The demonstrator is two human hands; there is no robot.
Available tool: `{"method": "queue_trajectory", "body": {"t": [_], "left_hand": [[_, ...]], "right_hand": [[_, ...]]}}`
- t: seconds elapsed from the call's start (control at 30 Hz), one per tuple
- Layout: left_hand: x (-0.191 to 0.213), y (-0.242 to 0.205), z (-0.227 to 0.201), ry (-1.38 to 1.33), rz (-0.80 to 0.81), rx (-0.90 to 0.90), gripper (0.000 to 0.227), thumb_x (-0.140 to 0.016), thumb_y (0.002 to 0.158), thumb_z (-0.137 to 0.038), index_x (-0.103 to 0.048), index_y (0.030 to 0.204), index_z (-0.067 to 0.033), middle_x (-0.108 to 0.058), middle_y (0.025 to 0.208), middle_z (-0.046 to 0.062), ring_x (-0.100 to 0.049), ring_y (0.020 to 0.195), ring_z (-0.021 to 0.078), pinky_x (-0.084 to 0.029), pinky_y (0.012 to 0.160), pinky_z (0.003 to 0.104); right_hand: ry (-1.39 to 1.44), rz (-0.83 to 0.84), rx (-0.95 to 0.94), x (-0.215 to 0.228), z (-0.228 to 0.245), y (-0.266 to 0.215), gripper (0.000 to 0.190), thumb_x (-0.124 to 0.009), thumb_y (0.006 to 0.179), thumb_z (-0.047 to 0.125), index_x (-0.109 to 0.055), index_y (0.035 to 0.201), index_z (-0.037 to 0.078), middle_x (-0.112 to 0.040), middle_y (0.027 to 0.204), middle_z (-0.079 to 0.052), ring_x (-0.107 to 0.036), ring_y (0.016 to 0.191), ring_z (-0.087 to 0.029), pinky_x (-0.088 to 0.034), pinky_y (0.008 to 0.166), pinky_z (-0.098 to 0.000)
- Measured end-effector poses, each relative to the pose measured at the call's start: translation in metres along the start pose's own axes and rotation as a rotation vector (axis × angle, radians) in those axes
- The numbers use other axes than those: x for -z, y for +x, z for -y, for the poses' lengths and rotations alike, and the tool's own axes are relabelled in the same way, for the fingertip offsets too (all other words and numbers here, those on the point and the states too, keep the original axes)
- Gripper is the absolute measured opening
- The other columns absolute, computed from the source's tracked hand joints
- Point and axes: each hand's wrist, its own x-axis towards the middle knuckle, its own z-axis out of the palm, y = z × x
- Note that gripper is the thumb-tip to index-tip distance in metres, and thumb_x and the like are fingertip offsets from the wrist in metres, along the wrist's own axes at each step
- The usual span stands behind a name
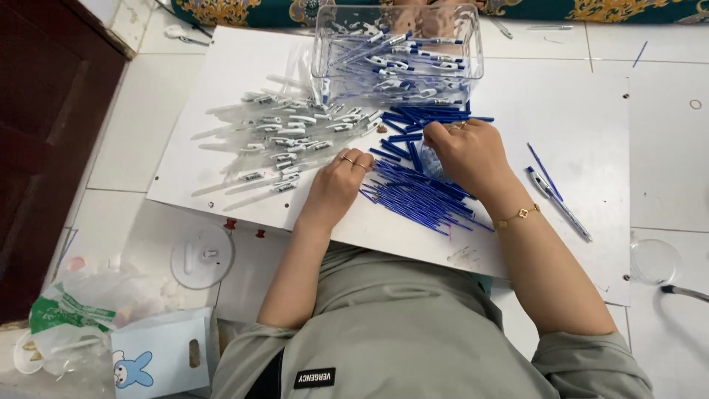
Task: Manually assembling pens by inserting ink refills into pen barrels on a work surface.
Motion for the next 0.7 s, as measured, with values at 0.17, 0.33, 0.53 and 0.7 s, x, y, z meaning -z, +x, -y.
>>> {"method": "queue_trajectory", "body": {"t": [0.17,0.33,0.53,0.7], "left_hand": [[-0.017,-0.004,0.011,-0.134,-0.19,0.096,0.006,-0.064,0.1,-0.015,-0.061,0.095,-0.0133,-0.056,0.082,-0.002,-0.066,0.078,0.0201,-0.059,0.069,0.03],[-0.004,-0.002,0.011,-0.259,-0.364,0.187,0.009,-0.056,0.106,-0.013,-0.058,0.098,-0.0094,-0.055,0.091,0.002,-0.066,0.086,0.0267,-0.058,0.079,0.033],[-0.006,0.001,0.015,-0.382,-0.474,0.169,0.012,-0.055,0.106,-0.008,-0.056,0.094,-0.0061,-0.053,0.091,0.004,-0.064,0.086,0.0286,-0.055,0.084,0.033],[-0.002,0.003,0.012,-0.424,-0.458,0.16,0.012,-0.053,0.107,-0.007,-0.055,0.095,-0.0043,-0.051,0.091,0.005,-0.064,0.086,0.029,-0.055,0.085,0.034]], "right_hand": [[0.073,-0.03,-0.022,0.003,0.006,0.003,0.012,-0.075,0.1,0.024,-0.063,0.098,0.023,-0.07,0.067,0.005,-0.072,0.064,-0.015,-0.055,0.07,-0.0276],[0.602,0.014,-0.145,0.034,0.041,0.018,0.029,-0.077,0.095,0.011,-0.064,0.121,0.015,-0.077,0.08,-0.002,-0.074,0.069,-0.023,-0.056,0.065,-0.0353],[0.866,0.022,-0.182,0.022,0.039,0.015,0.026,-0.071,0.097,-0.001,-0.074,0.122,0.008,-0.077,0.078,-0.008,-0.072,0.064,-0.026,-0.055,0.058,-0.033],[0.565,-0.041,-0.061,0.026,0.035,0.016,0.018,-0.079,0.094,0.002,-0.078,0.111,0.01,-0.077,0.078,-0.008,-0.073,0.066,-0.027,-0.056,0.061,-0.0348]]}}
